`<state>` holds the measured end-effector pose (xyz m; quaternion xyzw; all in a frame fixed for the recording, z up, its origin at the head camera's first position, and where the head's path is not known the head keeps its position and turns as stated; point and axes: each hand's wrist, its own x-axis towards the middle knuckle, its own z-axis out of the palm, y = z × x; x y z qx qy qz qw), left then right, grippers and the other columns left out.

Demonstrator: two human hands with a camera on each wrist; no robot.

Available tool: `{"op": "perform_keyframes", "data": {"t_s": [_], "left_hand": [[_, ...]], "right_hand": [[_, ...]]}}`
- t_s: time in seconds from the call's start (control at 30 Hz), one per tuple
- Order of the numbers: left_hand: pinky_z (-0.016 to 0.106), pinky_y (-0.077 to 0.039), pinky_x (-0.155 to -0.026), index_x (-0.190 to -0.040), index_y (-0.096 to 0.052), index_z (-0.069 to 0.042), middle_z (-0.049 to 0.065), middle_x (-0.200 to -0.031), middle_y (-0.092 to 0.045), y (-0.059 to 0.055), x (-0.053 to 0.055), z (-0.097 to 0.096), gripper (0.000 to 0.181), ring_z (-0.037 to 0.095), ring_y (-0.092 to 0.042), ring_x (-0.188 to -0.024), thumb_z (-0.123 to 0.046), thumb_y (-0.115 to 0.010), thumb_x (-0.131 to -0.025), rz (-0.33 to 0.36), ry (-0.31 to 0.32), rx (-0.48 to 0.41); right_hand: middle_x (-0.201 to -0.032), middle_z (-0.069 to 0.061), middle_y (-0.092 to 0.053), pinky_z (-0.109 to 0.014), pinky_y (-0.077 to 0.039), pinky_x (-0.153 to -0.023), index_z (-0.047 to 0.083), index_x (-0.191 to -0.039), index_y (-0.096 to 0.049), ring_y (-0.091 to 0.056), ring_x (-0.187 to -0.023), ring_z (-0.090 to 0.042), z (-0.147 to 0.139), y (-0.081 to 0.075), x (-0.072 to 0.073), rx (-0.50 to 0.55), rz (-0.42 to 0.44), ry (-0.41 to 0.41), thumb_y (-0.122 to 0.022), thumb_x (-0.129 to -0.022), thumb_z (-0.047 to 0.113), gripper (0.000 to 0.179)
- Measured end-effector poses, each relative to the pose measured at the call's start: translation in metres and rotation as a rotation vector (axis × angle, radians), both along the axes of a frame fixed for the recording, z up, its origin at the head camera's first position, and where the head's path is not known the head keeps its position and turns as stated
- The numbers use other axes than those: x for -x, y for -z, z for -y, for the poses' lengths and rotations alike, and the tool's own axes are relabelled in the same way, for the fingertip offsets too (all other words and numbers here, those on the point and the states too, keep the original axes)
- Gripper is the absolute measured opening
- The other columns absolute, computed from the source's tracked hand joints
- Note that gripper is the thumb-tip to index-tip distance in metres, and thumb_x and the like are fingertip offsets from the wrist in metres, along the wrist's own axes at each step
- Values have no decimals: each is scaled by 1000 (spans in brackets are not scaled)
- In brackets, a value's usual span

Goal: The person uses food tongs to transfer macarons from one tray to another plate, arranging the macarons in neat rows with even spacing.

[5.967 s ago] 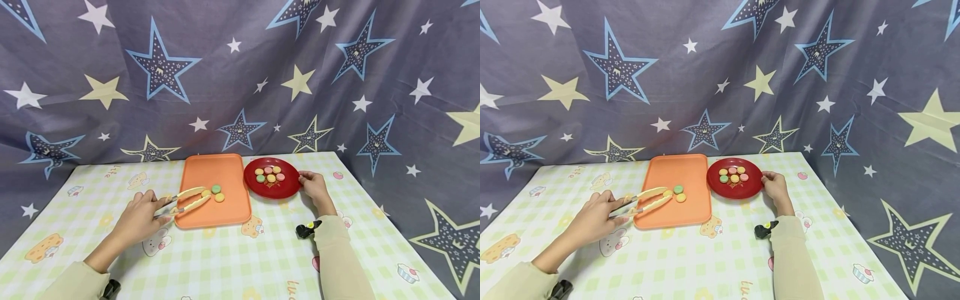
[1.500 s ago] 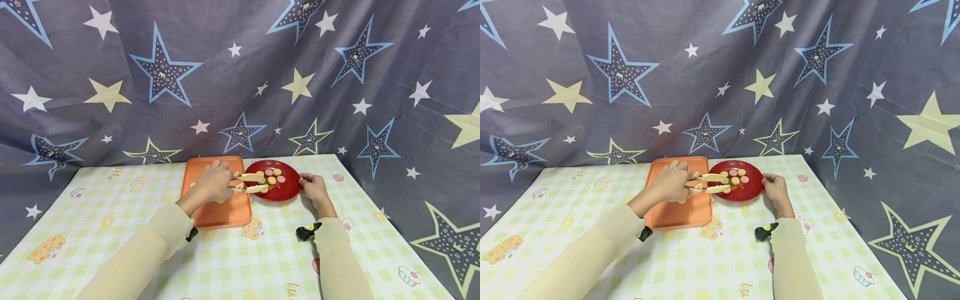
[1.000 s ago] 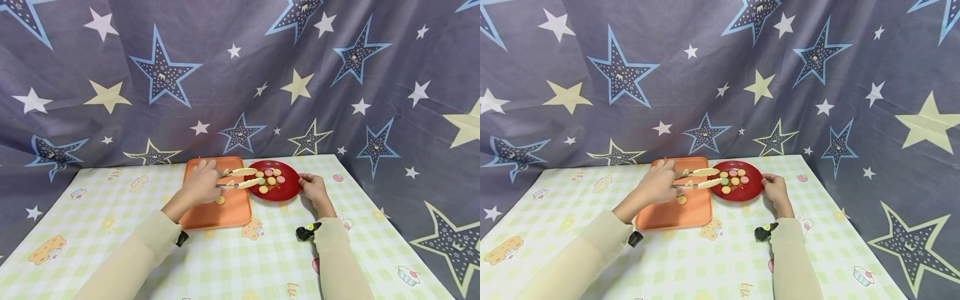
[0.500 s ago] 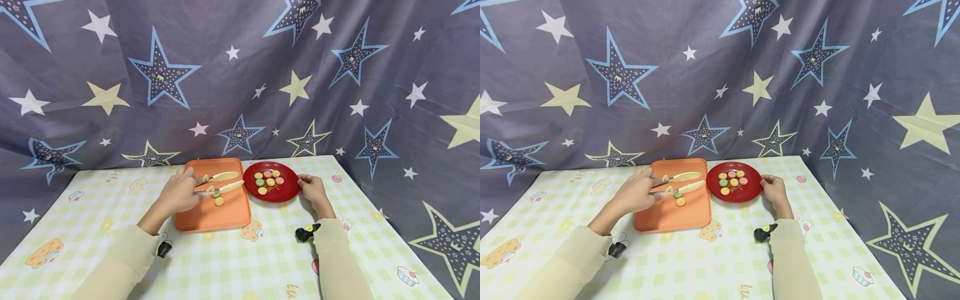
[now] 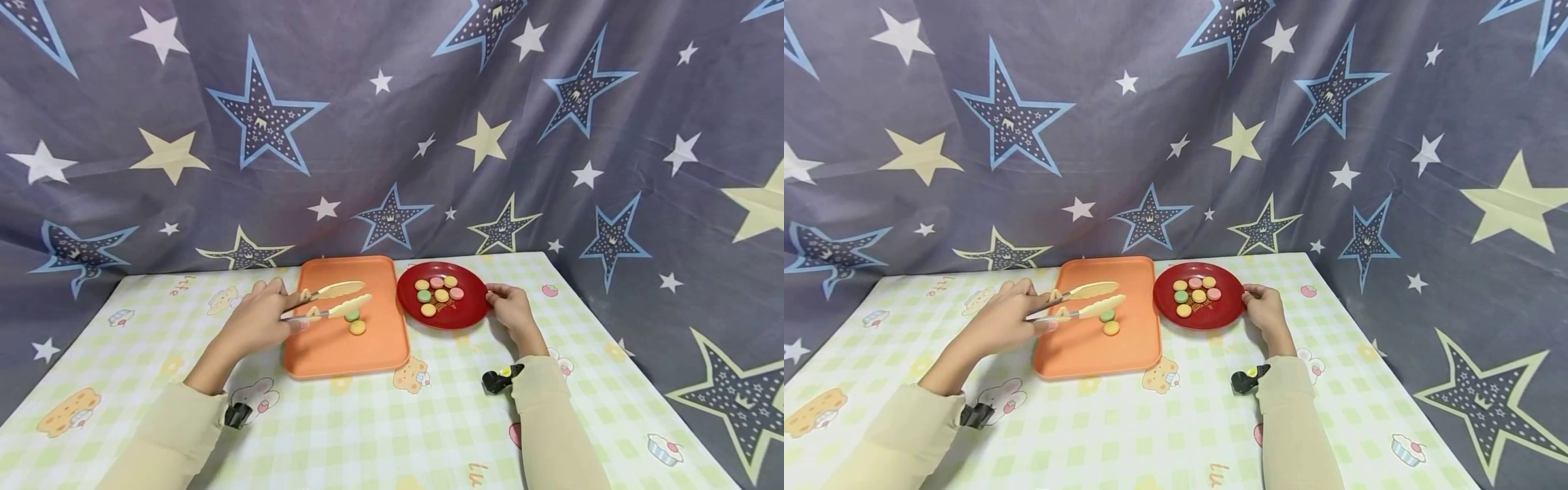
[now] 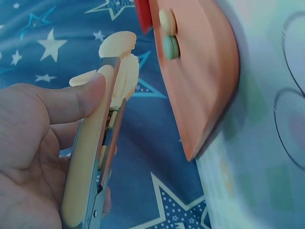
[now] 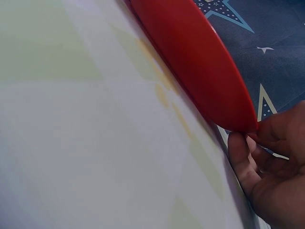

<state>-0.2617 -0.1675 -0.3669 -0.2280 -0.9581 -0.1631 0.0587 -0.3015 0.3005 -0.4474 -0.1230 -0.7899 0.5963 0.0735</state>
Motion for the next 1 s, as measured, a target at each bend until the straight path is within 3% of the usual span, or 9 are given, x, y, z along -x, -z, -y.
{"op": "perform_keyframes", "data": {"t_s": [0.37,1.0], "left_hand": [[38,-29,-72,-138,-63,-3,3,-95,-48,8,-1,21,60,25,-37,-84,-30,-81,-87,-11,5,-5],[38,-27,-73,-140,-59,3,3,-95,-46,12,2,26,65,25,-33,-85,-30,-80,-88,62,6,9]], "right_hand": [[-126,-24,-60,-21,-55,-70,-7,-135,-59,-61,-93,-22,1,-1,1,3,36,12,-50,-105,4,33],[-125,-25,-60,-20,-55,-69,-8,-135,-58,-60,-88,-17,0,-1,0,6,24,8,-49,-105,4,34]]}}
